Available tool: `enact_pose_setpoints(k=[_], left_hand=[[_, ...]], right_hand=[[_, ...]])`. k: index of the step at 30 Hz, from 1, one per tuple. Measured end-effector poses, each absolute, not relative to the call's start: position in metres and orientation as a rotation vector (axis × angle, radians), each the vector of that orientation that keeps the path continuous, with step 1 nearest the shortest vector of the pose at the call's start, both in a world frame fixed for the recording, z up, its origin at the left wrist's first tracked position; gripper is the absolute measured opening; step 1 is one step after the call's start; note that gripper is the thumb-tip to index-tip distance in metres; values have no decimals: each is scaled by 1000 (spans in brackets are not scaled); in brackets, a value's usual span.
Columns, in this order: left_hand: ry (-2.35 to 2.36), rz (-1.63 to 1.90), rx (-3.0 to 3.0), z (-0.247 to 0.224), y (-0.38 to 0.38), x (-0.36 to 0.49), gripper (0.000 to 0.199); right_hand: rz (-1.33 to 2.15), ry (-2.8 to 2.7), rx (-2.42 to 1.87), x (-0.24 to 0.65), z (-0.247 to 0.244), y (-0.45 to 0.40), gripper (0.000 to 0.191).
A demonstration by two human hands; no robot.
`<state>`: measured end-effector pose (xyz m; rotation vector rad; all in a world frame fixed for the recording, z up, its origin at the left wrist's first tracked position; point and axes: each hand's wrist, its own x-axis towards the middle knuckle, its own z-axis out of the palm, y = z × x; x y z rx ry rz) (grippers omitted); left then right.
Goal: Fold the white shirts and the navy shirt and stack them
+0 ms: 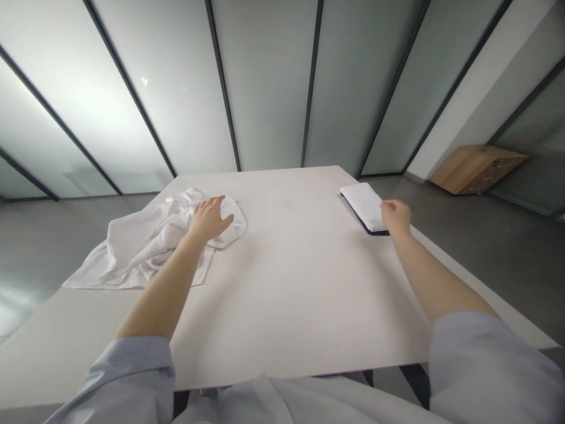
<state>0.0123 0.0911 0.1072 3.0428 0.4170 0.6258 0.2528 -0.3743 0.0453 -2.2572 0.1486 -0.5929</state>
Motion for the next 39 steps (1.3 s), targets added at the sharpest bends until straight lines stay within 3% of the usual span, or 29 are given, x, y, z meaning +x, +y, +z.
enact_pose_setpoints(k=[5, 7, 12, 17, 21, 28, 33, 39], left_hand=[[226, 487, 2951, 56, 35, 28, 55], [142, 434, 2915, 34, 15, 35, 52], [52, 412, 2849, 3, -18, 47, 48], [33, 469, 2799, -4, -22, 46, 49], [18, 574, 2719, -6, -19, 40, 59], [-45, 459, 2828, -9, -15, 35, 61], [-33, 443, 2882, -5, -9, 35, 38], [-216, 473, 2770, -1, -6, 35, 22]], right_hand=[[-319, 587, -2571, 263, 24, -396, 51], [-338, 588, -2577, 265, 16, -401, 49], [-765, 302, -2594, 267, 20, -389, 34], [-758, -472, -2478, 240, 38, -326, 27], [-271, -1102, -2156, 195, 37, -264, 25], [-180, -1179, -2185, 163, 7, -221, 37], [-135, -1221, -2520, 146, -13, -215, 43], [-115, -1219, -2659, 133, -1, -219, 50]])
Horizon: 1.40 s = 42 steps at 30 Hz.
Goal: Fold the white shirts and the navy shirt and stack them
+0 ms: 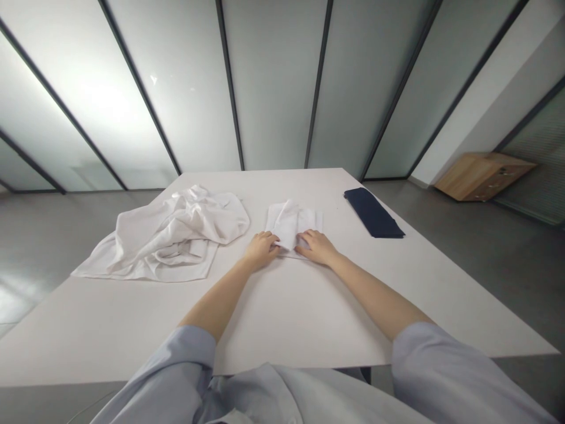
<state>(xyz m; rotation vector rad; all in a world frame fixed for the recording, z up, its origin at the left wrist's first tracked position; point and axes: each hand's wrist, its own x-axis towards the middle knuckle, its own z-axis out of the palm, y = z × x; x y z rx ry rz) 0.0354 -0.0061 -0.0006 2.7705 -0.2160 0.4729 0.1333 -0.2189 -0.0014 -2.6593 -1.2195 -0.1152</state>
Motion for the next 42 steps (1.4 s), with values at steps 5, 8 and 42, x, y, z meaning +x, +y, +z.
enact_pose_setpoints(k=[5, 8, 42], left_hand=[[152, 791, 2583, 1, 6, 42, 15], [544, 937, 2361, -2, 21, 46, 14], [23, 240, 2920, -11, -4, 36, 54]], right_hand=[[-11, -1103, -2817, 133, -5, -219, 60], [83, -903, -2912, 143, -6, -222, 64], [-478, -221, -2762, 177, -1, -266, 36]])
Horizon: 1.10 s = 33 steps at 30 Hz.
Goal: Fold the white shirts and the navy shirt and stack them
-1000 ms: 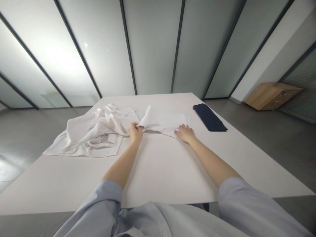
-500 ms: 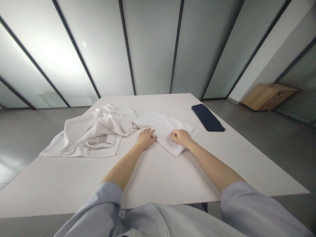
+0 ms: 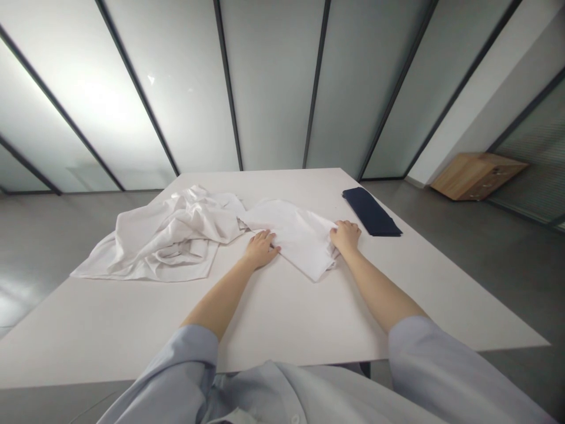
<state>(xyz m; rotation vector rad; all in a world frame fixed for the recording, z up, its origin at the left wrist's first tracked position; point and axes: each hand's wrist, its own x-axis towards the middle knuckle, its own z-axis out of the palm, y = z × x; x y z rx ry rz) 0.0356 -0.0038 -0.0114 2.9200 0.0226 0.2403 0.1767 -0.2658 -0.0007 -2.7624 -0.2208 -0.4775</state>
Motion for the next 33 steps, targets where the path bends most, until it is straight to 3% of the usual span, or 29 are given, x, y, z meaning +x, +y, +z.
enact_pose_setpoints(k=[4, 9, 12, 14, 16, 19, 24, 29, 33], left_hand=[[38, 355, 2865, -10, -8, 37, 70], [-90, 560, 2761, -3, -10, 34, 94], [-247, 543, 2800, 3, -7, 32, 74], [-321, 494, 2838, 5, -5, 32, 43], [-344, 478, 2843, 6, -4, 33, 24], [-325, 539, 2803, 6, -4, 35, 20], [-222, 664, 2751, 8, -1, 33, 16], [-58, 796, 2697, 11, 9, 31, 21], [-51, 612, 2852, 13, 6, 32, 19]], right_hand=[[-514, -444, -2433, 164, 9, -253, 35], [220, -1036, -2004, 112, 14, -214, 22], [496, -1226, -1819, 88, 14, -200, 27], [370, -1209, -1779, 88, 14, -200, 35], [142, -1105, -1842, 98, 12, -206, 38], [52, -959, -2047, 123, 4, -215, 35], [231, -905, -2339, 151, -11, -219, 49], [92, -621, -2602, 175, -9, -236, 55], [-73, -334, -2756, 189, -4, -263, 54]])
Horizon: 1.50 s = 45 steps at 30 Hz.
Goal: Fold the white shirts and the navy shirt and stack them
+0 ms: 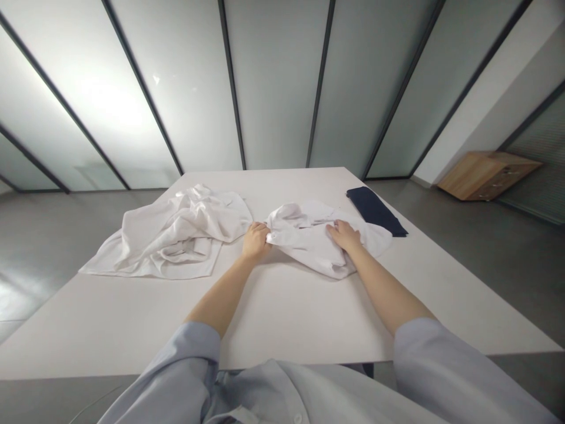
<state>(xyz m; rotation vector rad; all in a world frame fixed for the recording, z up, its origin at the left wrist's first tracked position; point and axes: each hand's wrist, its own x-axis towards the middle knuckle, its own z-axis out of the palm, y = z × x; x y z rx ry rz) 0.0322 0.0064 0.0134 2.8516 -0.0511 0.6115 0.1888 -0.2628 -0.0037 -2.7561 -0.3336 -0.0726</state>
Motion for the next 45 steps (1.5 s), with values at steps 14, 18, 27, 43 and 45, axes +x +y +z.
enact_pose_setpoints(k=[14, 18, 27, 43, 45], left_hand=[[-233, 520, 2955, 15, -32, 29, 107], [-311, 251, 2947, 15, -30, 31, 74], [-10, 649, 2803, 48, 6, 34, 36], [1128, 226, 2858, 139, 193, -11, 76], [1079, 435, 2862, 124, 181, -13, 75]], right_hand=[[457, -1056, -1955, 144, 3, -223, 54], [496, -1156, -1779, 123, 1, -205, 45], [-292, -226, -1438, 174, 7, -250, 28], [-645, 118, -1516, 252, 54, -339, 18], [-662, 118, -1763, 270, 46, -370, 16]])
